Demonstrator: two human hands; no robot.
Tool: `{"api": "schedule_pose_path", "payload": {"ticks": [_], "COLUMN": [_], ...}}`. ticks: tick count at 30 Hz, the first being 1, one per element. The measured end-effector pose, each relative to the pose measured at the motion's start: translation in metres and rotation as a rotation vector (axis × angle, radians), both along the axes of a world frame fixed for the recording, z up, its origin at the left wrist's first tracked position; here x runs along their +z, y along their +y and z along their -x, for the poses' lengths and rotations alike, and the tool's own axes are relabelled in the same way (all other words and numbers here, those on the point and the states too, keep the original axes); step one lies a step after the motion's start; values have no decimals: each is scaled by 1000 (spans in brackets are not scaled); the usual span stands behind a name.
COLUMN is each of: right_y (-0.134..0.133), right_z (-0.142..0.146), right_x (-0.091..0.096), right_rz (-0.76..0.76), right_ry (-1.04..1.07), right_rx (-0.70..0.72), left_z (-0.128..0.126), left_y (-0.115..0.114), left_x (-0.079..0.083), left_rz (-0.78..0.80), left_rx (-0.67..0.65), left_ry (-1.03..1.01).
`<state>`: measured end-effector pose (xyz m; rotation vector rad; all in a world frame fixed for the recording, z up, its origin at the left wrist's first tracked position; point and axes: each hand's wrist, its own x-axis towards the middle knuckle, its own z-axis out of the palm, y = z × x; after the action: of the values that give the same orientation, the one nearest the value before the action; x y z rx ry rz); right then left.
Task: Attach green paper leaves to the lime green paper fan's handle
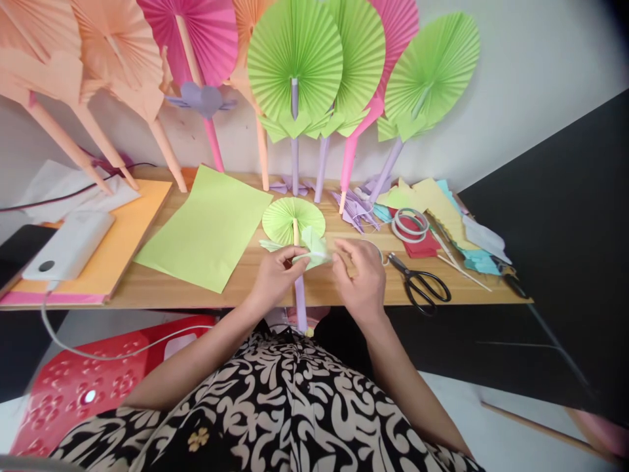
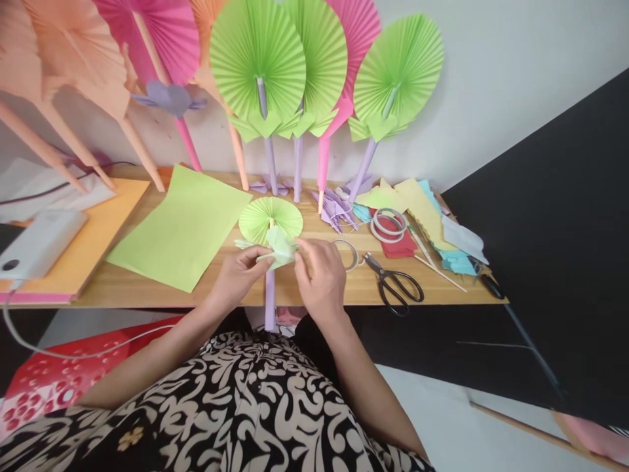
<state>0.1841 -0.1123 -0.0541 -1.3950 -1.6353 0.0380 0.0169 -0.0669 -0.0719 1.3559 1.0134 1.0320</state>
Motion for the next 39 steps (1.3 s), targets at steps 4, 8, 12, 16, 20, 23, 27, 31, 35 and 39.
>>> {"api": "schedule_pose_path", "payload": {"ticks": [4, 8, 12, 16, 20, 23, 27, 31, 35, 39], "right_y": [-4, -2, 1, 3, 3, 3, 2, 3, 3, 3], "right_z": [15, 21, 20, 21, 20, 19, 18, 19, 20, 19], "right_x": [-2, -7, -8, -7, -5, -5, -4, -4, -3, -4], "right_rz": [-10, -11, -8, -23, -30, -23, -45, -56, -63, -34], "right_ry": [-100, -146, -167, -189, -210, -213, -244, -272, -284, -278], "right_rx": [61, -3, -8, 4, -5, 7, 21, 12, 12, 17], "left_z": [-2, -1, 2, 3, 3, 3, 3, 3, 3, 4], "left_y": [-3, -5, -7, -7, -7, -7, -8, -9, -9, -9], "left_x": [-4, -1, 5, 6, 7, 7, 7, 7, 8, 7], "left_rz": [-80, -168, -217, -233, -233, -237, -241, -244, -236, -211], "left_rx": [51, 35, 28, 35, 34, 30, 29, 26, 23, 22], "left_ry": [-11, 16, 70, 89, 84, 78, 78, 88, 90, 84]}}
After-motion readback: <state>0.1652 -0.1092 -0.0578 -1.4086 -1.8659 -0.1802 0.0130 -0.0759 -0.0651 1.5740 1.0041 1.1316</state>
